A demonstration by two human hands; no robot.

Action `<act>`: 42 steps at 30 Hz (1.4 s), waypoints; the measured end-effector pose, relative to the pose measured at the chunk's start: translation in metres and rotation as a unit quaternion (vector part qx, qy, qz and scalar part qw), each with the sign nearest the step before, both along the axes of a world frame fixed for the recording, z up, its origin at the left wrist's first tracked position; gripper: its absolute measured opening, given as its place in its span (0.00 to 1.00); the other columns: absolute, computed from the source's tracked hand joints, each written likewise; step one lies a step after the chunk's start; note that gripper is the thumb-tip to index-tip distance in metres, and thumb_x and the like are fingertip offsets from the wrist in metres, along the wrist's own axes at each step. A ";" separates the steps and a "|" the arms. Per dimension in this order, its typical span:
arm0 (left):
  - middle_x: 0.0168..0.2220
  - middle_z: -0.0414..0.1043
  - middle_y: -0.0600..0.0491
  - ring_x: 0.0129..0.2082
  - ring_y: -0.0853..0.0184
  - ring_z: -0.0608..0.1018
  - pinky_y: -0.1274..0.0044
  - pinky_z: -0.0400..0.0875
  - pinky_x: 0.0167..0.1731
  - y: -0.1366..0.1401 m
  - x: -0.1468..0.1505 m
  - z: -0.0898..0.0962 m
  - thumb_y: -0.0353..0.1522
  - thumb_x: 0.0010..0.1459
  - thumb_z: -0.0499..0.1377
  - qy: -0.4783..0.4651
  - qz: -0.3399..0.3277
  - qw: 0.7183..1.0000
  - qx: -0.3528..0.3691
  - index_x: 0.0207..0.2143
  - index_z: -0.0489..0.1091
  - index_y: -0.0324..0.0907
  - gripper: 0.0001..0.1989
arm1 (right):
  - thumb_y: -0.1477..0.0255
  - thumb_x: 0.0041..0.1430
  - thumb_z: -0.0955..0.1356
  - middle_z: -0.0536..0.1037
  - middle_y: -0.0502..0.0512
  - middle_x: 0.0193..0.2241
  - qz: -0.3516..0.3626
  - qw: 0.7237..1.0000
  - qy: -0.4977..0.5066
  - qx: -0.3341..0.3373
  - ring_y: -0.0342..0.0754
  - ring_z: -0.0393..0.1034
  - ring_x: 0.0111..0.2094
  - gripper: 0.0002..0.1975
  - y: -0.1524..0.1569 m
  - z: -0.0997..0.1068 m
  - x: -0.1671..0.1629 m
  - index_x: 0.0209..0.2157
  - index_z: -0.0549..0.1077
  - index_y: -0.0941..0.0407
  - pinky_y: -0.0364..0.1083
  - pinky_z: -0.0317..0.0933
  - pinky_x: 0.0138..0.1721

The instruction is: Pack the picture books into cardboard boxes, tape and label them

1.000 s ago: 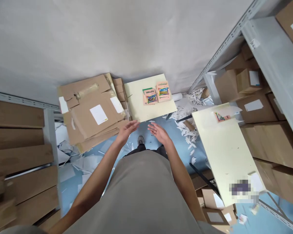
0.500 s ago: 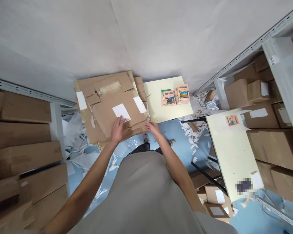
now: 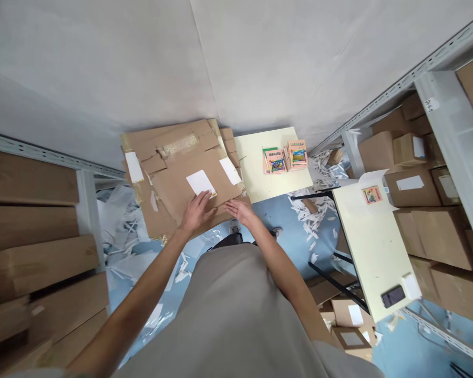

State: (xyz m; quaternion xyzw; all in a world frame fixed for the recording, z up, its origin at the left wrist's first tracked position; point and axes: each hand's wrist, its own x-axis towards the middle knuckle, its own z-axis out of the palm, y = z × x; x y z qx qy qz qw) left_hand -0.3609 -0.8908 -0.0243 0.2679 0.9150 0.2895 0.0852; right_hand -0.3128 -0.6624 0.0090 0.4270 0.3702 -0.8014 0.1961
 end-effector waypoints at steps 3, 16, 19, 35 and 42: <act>0.74 0.65 0.37 0.74 0.47 0.69 0.54 0.63 0.74 -0.002 0.001 0.007 0.40 0.71 0.60 -0.015 0.007 1.000 0.011 0.72 0.65 0.42 0.31 | 0.75 0.71 0.70 0.87 0.53 0.38 -0.016 1.000 0.000 0.005 0.45 0.85 0.42 0.06 -0.015 -0.002 -0.013 0.37 0.78 0.53 0.42 0.77 0.50; 0.75 0.65 0.38 0.79 0.46 0.60 0.47 0.52 0.77 -0.024 -0.009 0.028 0.30 0.65 0.57 -0.042 0.048 0.998 0.027 0.70 0.69 0.43 0.31 | 0.69 0.67 0.74 0.87 0.53 0.41 -0.013 1.000 0.016 -0.022 0.48 0.85 0.44 0.03 -0.048 0.012 -0.010 0.41 0.78 0.51 0.44 0.77 0.45; 0.73 0.68 0.40 0.79 0.47 0.62 0.47 0.52 0.78 -0.030 -0.013 0.036 0.32 0.67 0.55 -0.035 0.044 0.997 0.048 0.69 0.71 0.44 0.28 | 0.65 0.65 0.77 0.87 0.54 0.48 0.042 0.997 0.055 -0.024 0.49 0.85 0.46 0.09 -0.053 0.022 -0.001 0.45 0.79 0.50 0.46 0.77 0.47; 0.74 0.65 0.41 0.75 0.51 0.68 0.57 0.61 0.76 -0.001 -0.016 0.161 0.44 0.71 0.63 0.040 0.161 0.968 0.187 0.77 0.58 0.46 0.37 | 0.70 0.62 0.76 0.88 0.51 0.46 -0.077 0.979 0.185 0.027 0.49 0.81 0.55 0.07 -0.025 0.066 -0.032 0.41 0.79 0.51 0.46 0.74 0.58; 0.75 0.64 0.40 0.76 0.49 0.66 0.55 0.60 0.76 0.033 -0.063 0.167 0.49 0.70 0.64 0.037 0.165 0.959 0.226 0.76 0.61 0.45 0.38 | 0.56 0.61 0.77 0.88 0.55 0.53 -0.164 0.965 0.176 0.110 0.59 0.79 0.63 0.16 0.133 0.086 0.072 0.46 0.81 0.50 0.57 0.77 0.60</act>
